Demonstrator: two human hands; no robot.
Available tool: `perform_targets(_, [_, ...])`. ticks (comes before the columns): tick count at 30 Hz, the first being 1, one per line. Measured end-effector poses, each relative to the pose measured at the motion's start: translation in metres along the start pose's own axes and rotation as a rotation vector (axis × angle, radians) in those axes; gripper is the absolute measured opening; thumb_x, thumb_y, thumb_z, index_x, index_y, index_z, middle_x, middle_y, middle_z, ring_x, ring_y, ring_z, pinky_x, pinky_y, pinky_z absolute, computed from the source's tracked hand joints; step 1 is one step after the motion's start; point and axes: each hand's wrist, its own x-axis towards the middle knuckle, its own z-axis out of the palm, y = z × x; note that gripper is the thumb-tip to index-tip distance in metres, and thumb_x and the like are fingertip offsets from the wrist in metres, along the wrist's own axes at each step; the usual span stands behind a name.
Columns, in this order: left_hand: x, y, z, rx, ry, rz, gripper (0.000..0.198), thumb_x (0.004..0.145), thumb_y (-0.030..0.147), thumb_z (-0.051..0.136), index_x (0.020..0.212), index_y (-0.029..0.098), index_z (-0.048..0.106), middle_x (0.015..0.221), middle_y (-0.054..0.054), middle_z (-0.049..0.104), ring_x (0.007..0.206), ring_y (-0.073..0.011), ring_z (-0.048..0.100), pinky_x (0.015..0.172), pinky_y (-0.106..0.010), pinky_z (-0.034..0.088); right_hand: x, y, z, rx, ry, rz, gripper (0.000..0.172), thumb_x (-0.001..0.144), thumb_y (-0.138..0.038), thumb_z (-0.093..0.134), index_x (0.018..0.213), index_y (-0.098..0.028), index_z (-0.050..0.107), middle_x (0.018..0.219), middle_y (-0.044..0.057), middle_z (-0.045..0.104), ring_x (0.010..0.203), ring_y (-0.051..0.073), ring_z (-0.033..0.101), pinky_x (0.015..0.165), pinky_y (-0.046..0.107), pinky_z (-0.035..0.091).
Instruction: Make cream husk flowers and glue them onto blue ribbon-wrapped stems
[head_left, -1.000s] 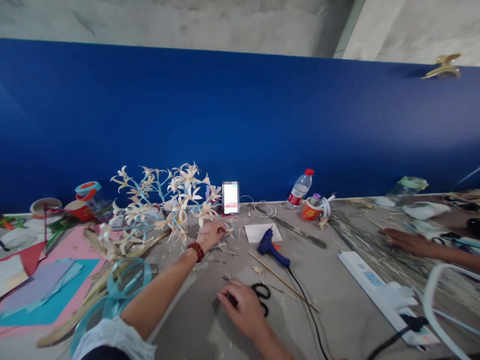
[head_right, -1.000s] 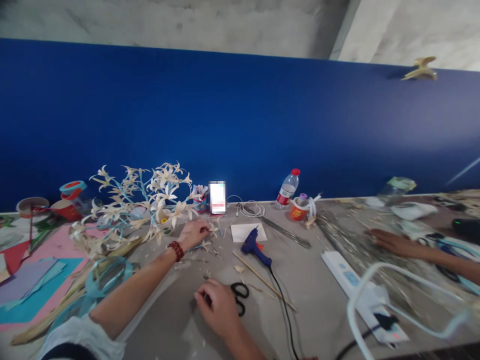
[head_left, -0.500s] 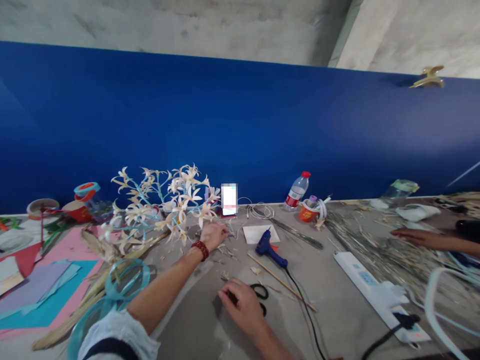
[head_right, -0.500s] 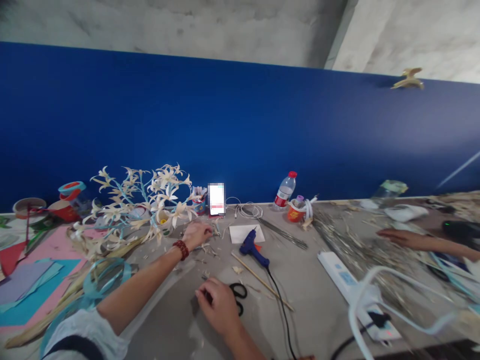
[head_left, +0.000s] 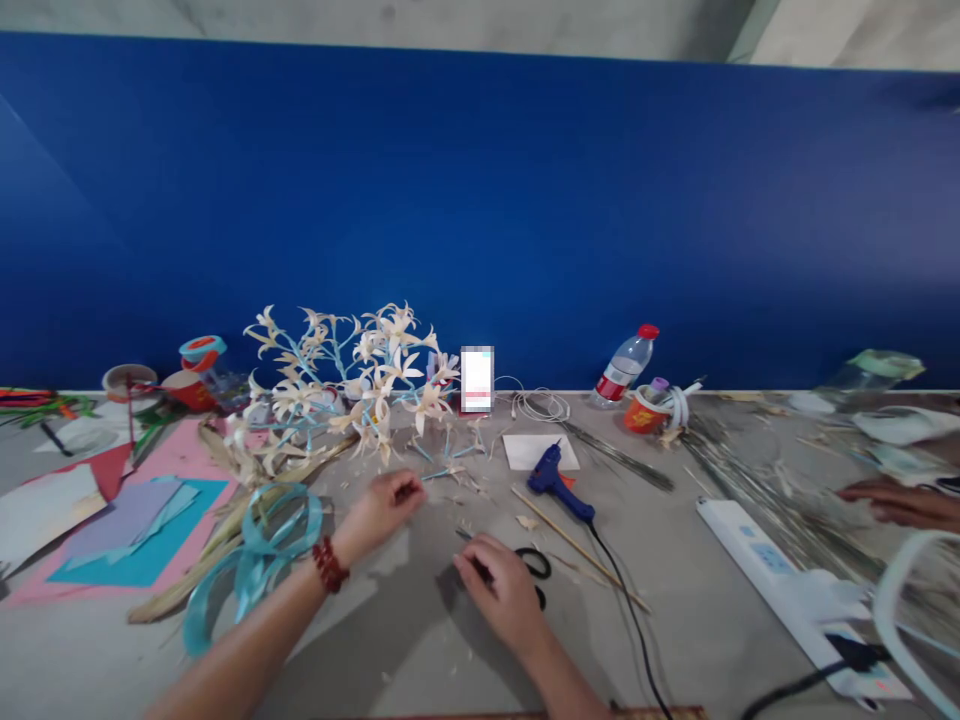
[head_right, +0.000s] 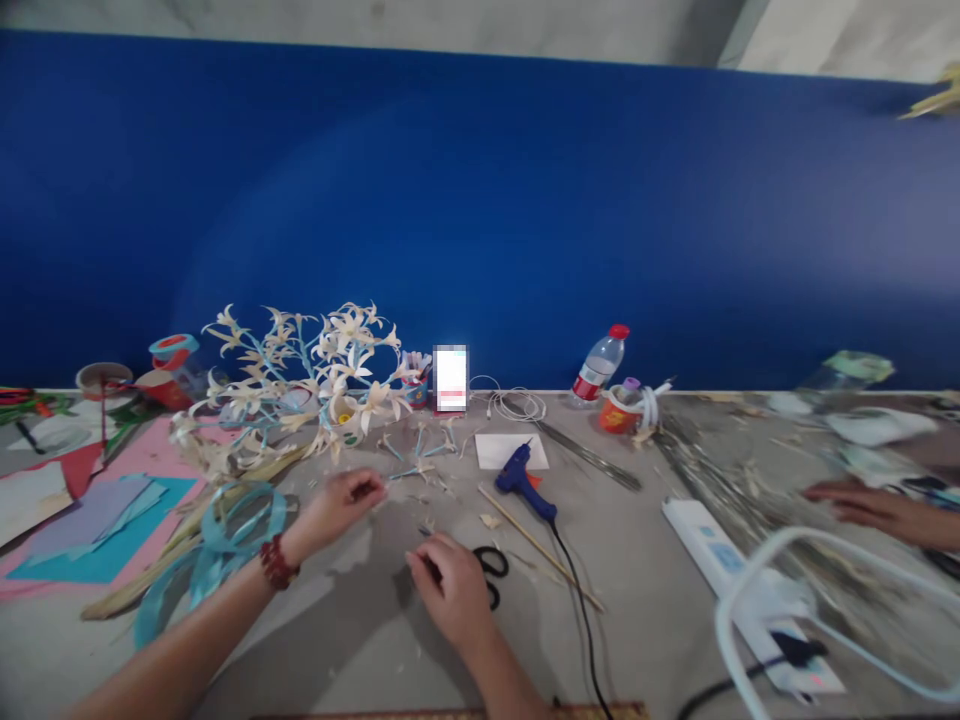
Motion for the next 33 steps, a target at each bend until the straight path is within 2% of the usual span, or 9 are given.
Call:
perform_targets(2, [-0.031,0.005,0.006,-0.024,-0.047,0.014,0.013,0.082,0.019,0.051,0.078,0.020,0.063,0.072,-0.001,0.065,0.068,-0.0152,0.060,0.063,-0.024,0.047,0.000,0.001,0.001,-0.003,0.021,-0.002,0.029,0.096,-0.033,0.045,0.071,-0.020,0.054,0.069,0.001,0.055,0.066,0.016,0.054,0.061,0.024,0.039])
perform_targets(5, [-0.069,0.012,0.016,-0.043,-0.066,0.098,0.034,0.077,0.003,0.044,0.095,0.022,0.065,0.107,-0.007,0.065,0.098,-0.0183,0.061,0.085,-0.029,0.048,-0.001,0.002,0.003,-0.014,0.096,0.035,0.024,0.094,-0.034,0.049,0.074,-0.020,0.053,0.071,0.001,0.056,0.065,0.016,0.054,0.062,0.025,0.041])
perform_targets(8, [-0.092,0.017,0.022,0.026,-0.048,0.154,0.041,0.079,0.006,0.046,0.112,0.025,0.062,0.128,-0.011,0.057,0.118,-0.0235,0.052,0.099,-0.039,0.043,-0.002,0.004,0.004,0.004,0.137,0.090,0.015,0.093,-0.032,0.050,0.089,-0.021,0.058,0.079,0.003,0.063,0.070,0.017,0.059,0.068,0.026,0.045])
perform_targets(14, [-0.097,0.005,0.009,0.260,0.017,0.188,0.035,0.082,0.018,0.055,0.115,0.026,0.061,0.128,-0.011,0.059,0.123,-0.0291,0.049,0.109,-0.059,0.026,-0.002,0.007,0.006,-0.025,0.123,0.060,0.020,0.095,-0.031,0.046,0.088,-0.021,0.062,0.085,0.006,0.068,0.080,0.021,0.063,0.075,0.030,0.046])
perform_targets(19, [-0.092,-0.020,-0.003,0.358,0.202,0.142,0.024,0.086,0.021,0.051,0.104,0.027,0.066,0.115,-0.008,0.067,0.114,-0.0267,0.057,0.106,-0.055,0.032,-0.003,-0.005,0.000,-0.116,0.134,0.052,0.026,0.094,-0.035,0.048,0.073,-0.021,0.057,0.070,0.002,0.063,0.069,0.018,0.060,0.066,0.028,0.044])
perform_targets(24, [-0.091,-0.024,0.012,0.337,0.173,0.249,0.016,0.087,0.022,0.053,0.088,0.028,0.067,0.095,0.000,0.073,0.106,-0.0236,0.063,0.110,-0.058,0.018,-0.001,-0.003,-0.058,-0.233,0.121,0.065,0.021,0.094,-0.036,0.050,0.083,-0.022,0.062,0.077,0.001,0.065,0.072,0.016,0.060,0.070,0.026,0.045])
perform_targets(28, [-0.090,-0.026,0.019,0.332,0.253,0.259,0.010,0.085,0.025,0.057,0.083,0.027,0.067,0.088,0.000,0.074,0.101,-0.0248,0.065,0.110,-0.060,0.012,-0.008,0.042,-0.131,-0.602,0.299,0.317,0.021,0.095,-0.032,0.047,0.091,-0.020,0.064,0.083,0.004,0.069,0.074,0.017,0.063,0.069,0.025,0.045])
perform_targets(30, [-0.089,-0.030,0.019,0.323,0.309,0.250,0.009,0.085,0.025,0.058,0.086,0.026,0.067,0.091,-0.002,0.074,0.100,-0.0253,0.065,0.110,-0.059,0.016,-0.009,0.069,-0.161,-0.858,0.213,0.484,0.018,0.093,-0.026,0.049,0.095,-0.019,0.065,0.091,0.006,0.071,0.077,0.017,0.065,0.070,0.025,0.045])
perform_targets(33, [-0.089,-0.035,0.018,0.298,0.351,0.256,0.009,0.085,0.025,0.058,0.087,0.025,0.066,0.091,-0.003,0.074,0.098,-0.0254,0.065,0.109,-0.058,0.021,-0.002,0.098,-0.182,-0.948,0.139,0.546,0.012,0.088,-0.022,0.056,0.088,-0.018,0.067,0.089,0.007,0.072,0.082,0.019,0.067,0.068,0.024,0.044])
